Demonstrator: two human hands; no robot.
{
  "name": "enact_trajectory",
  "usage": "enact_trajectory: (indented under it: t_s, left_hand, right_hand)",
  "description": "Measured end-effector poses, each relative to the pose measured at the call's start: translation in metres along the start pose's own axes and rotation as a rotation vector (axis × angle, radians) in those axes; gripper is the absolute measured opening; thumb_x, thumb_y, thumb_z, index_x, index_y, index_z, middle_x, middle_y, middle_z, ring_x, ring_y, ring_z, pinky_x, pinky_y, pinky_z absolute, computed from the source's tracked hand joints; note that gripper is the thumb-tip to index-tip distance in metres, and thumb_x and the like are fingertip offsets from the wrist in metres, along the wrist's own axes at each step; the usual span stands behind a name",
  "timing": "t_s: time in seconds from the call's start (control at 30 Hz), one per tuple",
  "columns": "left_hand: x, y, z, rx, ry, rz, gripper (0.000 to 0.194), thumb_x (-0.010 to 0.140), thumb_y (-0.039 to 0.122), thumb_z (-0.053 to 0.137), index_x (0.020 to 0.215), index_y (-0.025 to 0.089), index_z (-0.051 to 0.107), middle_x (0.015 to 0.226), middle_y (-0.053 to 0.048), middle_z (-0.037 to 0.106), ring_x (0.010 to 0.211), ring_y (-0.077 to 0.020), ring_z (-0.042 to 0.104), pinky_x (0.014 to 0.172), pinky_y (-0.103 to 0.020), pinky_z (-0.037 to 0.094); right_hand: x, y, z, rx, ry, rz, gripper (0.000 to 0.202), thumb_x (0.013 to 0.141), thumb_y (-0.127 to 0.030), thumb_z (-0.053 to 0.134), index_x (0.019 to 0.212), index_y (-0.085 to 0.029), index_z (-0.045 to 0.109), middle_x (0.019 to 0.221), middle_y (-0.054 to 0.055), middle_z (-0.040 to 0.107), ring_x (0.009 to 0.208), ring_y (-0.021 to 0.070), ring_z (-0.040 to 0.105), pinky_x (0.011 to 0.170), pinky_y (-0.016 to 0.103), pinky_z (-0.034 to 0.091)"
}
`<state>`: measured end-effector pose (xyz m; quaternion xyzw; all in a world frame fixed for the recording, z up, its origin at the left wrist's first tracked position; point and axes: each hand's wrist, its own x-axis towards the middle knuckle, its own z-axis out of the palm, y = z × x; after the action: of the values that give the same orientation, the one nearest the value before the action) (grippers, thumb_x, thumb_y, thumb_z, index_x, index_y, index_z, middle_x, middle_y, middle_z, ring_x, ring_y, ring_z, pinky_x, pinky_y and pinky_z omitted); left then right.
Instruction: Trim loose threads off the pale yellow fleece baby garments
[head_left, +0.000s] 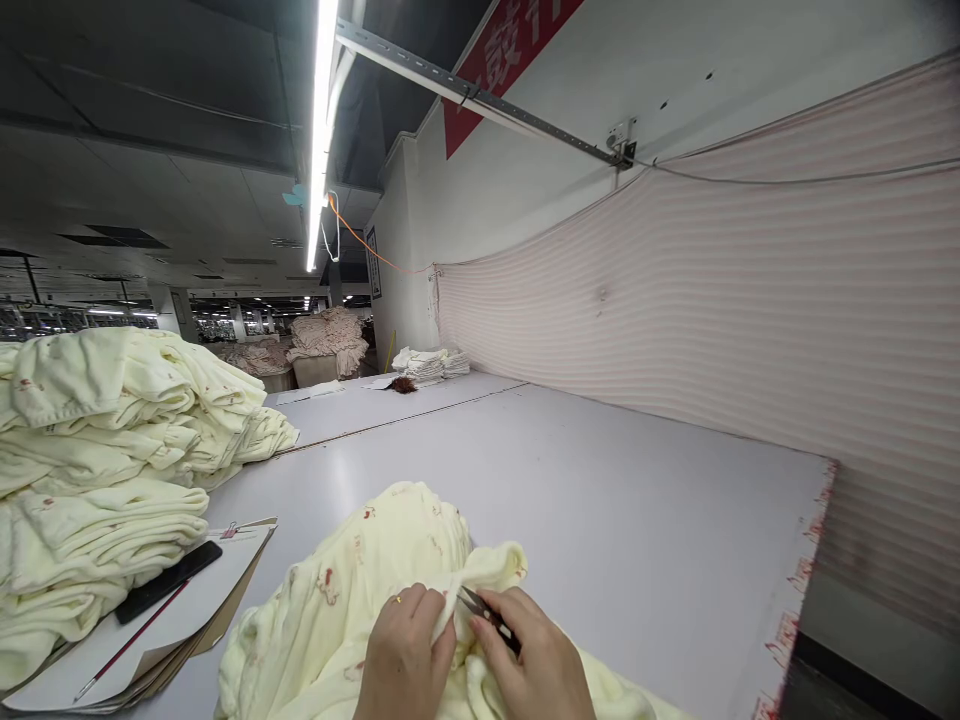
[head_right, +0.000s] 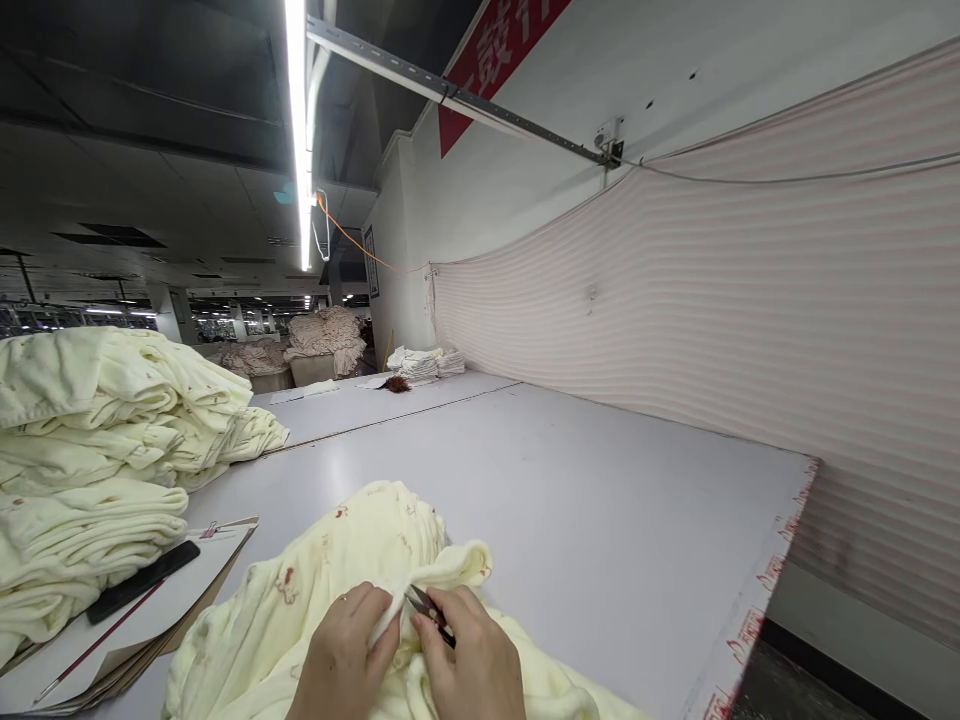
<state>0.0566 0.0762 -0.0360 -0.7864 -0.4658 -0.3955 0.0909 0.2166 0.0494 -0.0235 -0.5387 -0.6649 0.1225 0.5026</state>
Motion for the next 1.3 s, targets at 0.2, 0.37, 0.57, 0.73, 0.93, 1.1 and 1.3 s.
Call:
enact_trajectory:
  t_s: [0.2,0.37,0.57,0.73,0.93,1.1,1.3]
  left_hand:
    - [0.001,0.009,0.000,0.152,0.042,0.082,0.021,0.086,0.011,0.044,0.069,0.022,0.046,0.067,-0.001,0.053,0.064,-0.0205,0.049,0.063,-0.032,0.034]
    - [0.000,0.007,0.001,0.199,0.065,0.095,0.021,0.082,0.007,0.045,0.069,0.022,0.046,0.066,0.000,0.052,0.063,-0.0200,0.049,0.062,-0.031,0.032]
    - [-0.002,0.008,0.005,0.128,0.070,0.094,0.022,0.088,0.014,0.043,0.068,0.022,0.049,0.066,-0.001,0.053,0.064,-0.0207,0.047,0.065,-0.032,0.030]
    - [-0.003,0.009,0.005,-0.065,0.021,-0.026,0.020,0.084,0.014,0.041,0.070,0.021,0.053,0.069,-0.002,0.055,0.068,-0.0214,0.049,0.067,-0.033,0.031]
    - [0.011,0.009,-0.002,-0.626,-0.211,-0.480,0.023,0.079,0.036,0.052,0.063,0.019,0.051,0.059,0.003,0.045,0.062,-0.0161,0.044,0.060,-0.027,0.034]
    - [0.019,0.015,-0.010,-1.053,-0.323,-0.623,0.036,0.068,0.052,0.060,0.065,0.016,0.057,0.060,0.003,0.044,0.062,-0.0138,0.041,0.059,-0.026,0.035]
    - [0.022,0.025,-0.025,-1.301,-0.376,-0.809,0.031,0.065,0.042,0.065,0.079,0.014,0.068,0.067,-0.001,0.060,0.071,-0.0176,0.053,0.070,-0.029,0.043]
  right_hand:
    - [-0.002,0.001,0.001,-0.011,-0.017,0.014,0.022,0.086,-0.038,0.051,0.094,-0.028,0.069,0.086,0.001,0.070,0.075,0.0200,0.066,0.064,0.028,0.047]
    - [-0.003,0.003,0.001,0.025,-0.057,0.068,0.023,0.088,-0.040,0.049,0.088,-0.027,0.069,0.083,0.001,0.069,0.077,0.0207,0.065,0.067,0.029,0.046]
    - [-0.003,0.000,0.005,0.044,-0.074,0.048,0.020,0.085,-0.037,0.053,0.090,-0.029,0.070,0.081,0.000,0.068,0.074,0.0206,0.064,0.066,0.028,0.045]
    - [-0.001,0.005,0.004,0.113,-0.022,0.083,0.022,0.086,-0.039,0.052,0.086,-0.026,0.070,0.084,0.002,0.070,0.079,0.0217,0.064,0.071,0.029,0.047]
    - [-0.006,0.009,0.000,0.185,0.010,0.030,0.020,0.082,-0.038,0.059,0.094,-0.027,0.070,0.089,0.002,0.071,0.080,0.0201,0.066,0.070,0.026,0.049]
    - [-0.005,0.005,0.002,0.067,0.013,-0.024,0.023,0.086,-0.040,0.052,0.094,-0.027,0.069,0.085,0.003,0.070,0.075,0.0204,0.065,0.066,0.027,0.048]
    - [-0.003,0.011,-0.007,0.207,-0.043,0.045,0.021,0.083,-0.040,0.059,0.091,-0.026,0.072,0.088,0.003,0.072,0.083,0.0217,0.066,0.073,0.028,0.050]
